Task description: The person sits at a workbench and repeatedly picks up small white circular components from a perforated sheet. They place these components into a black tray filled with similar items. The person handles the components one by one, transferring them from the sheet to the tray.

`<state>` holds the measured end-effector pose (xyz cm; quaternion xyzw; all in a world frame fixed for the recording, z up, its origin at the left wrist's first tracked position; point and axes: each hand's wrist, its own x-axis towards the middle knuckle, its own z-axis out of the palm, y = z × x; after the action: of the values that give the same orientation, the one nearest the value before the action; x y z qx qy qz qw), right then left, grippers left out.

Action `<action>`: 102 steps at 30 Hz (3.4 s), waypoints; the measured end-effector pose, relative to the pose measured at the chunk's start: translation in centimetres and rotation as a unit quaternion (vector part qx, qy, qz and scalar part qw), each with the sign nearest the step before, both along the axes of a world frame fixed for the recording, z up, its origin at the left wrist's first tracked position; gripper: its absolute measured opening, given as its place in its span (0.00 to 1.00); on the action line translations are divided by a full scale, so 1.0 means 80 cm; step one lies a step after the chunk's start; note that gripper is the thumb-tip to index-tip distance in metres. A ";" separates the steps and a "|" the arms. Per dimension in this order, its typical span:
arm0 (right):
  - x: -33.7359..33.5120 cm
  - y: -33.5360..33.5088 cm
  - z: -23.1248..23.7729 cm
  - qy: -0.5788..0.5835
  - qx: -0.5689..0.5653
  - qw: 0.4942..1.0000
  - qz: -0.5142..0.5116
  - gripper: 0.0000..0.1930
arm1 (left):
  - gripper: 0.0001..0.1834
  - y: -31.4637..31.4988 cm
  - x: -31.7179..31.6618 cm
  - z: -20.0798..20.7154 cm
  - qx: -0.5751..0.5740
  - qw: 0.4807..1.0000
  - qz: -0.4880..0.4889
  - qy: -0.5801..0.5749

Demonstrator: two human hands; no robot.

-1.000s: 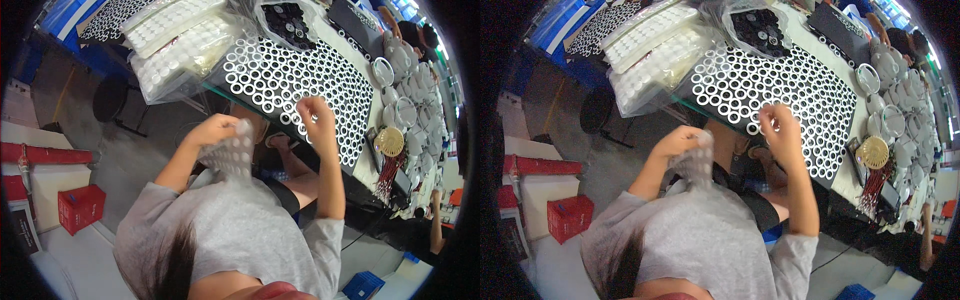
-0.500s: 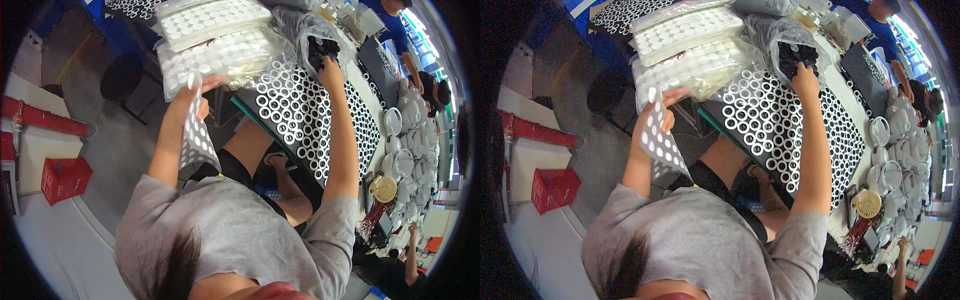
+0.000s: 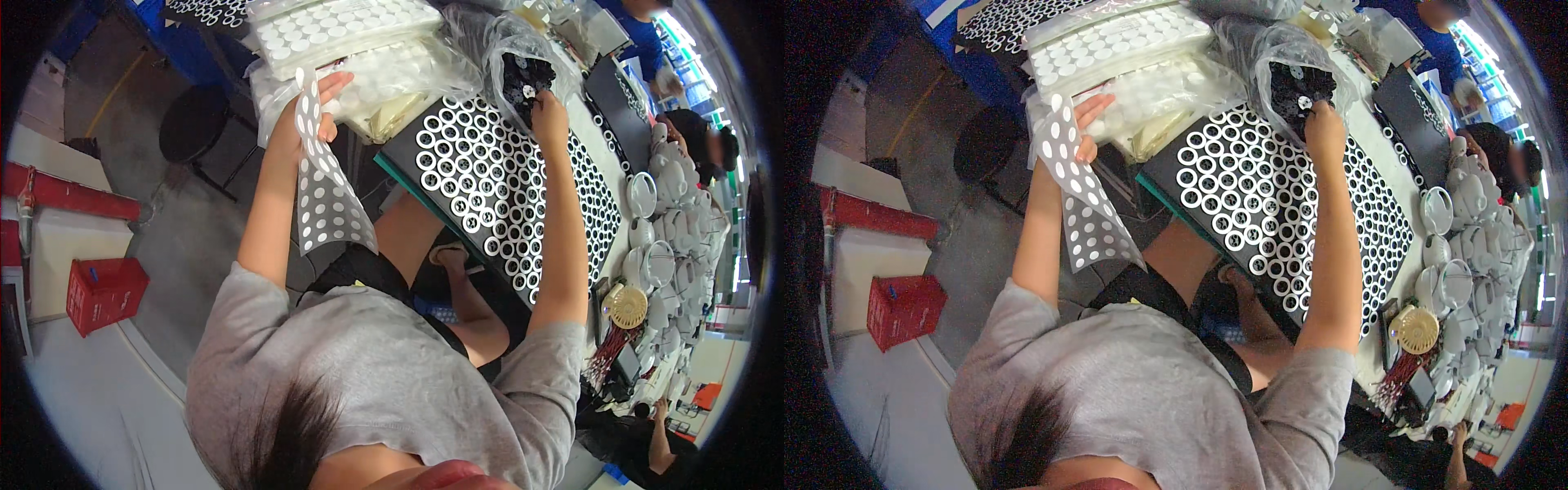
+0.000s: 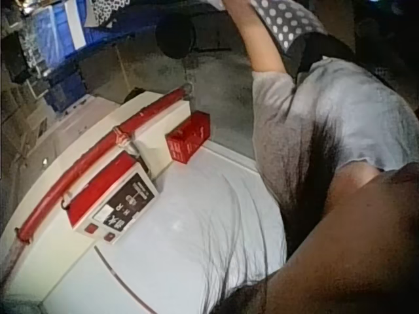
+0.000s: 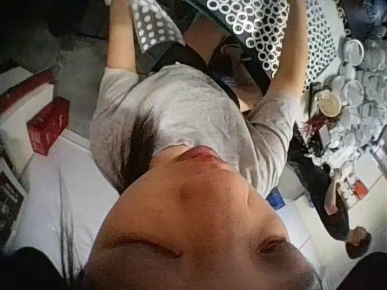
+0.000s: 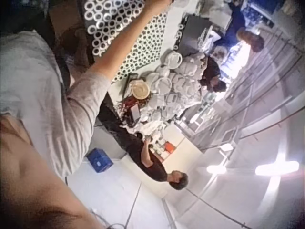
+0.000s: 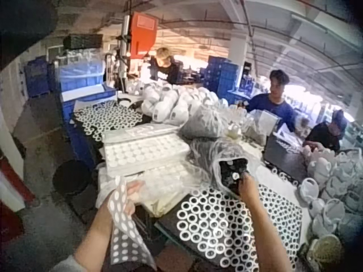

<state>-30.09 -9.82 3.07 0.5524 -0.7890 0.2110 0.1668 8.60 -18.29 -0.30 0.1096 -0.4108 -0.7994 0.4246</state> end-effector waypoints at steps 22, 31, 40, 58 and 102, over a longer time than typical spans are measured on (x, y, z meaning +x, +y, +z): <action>0.226 0.043 -0.006 -0.082 -0.095 0.920 0.371 0.02 | 0.27 0.007 0.006 -0.008 0.012 0.999 -0.036 0.005; 0.052 0.039 0.023 0.032 0.075 0.993 -0.084 0.11 | 0.27 0.017 0.005 -0.009 0.005 0.997 -0.043 0.063; 0.005 0.039 -0.005 0.015 0.082 0.993 -0.083 0.09 | 0.25 0.030 0.008 -0.002 0.029 0.999 0.001 0.044; -0.004 0.044 0.006 -0.025 0.038 0.999 0.026 0.12 | 0.24 0.029 0.004 -0.004 0.016 0.999 -0.016 0.039; 0.255 0.093 0.060 -0.245 -0.119 0.916 0.296 0.09 | 0.09 0.078 -0.010 0.021 -0.227 0.928 0.128 -0.265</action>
<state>-9.71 -2.35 7.90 0.6674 -0.5748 0.4719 -0.0376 7.79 -12.09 1.37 0.2696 -0.6617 -0.5653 0.4122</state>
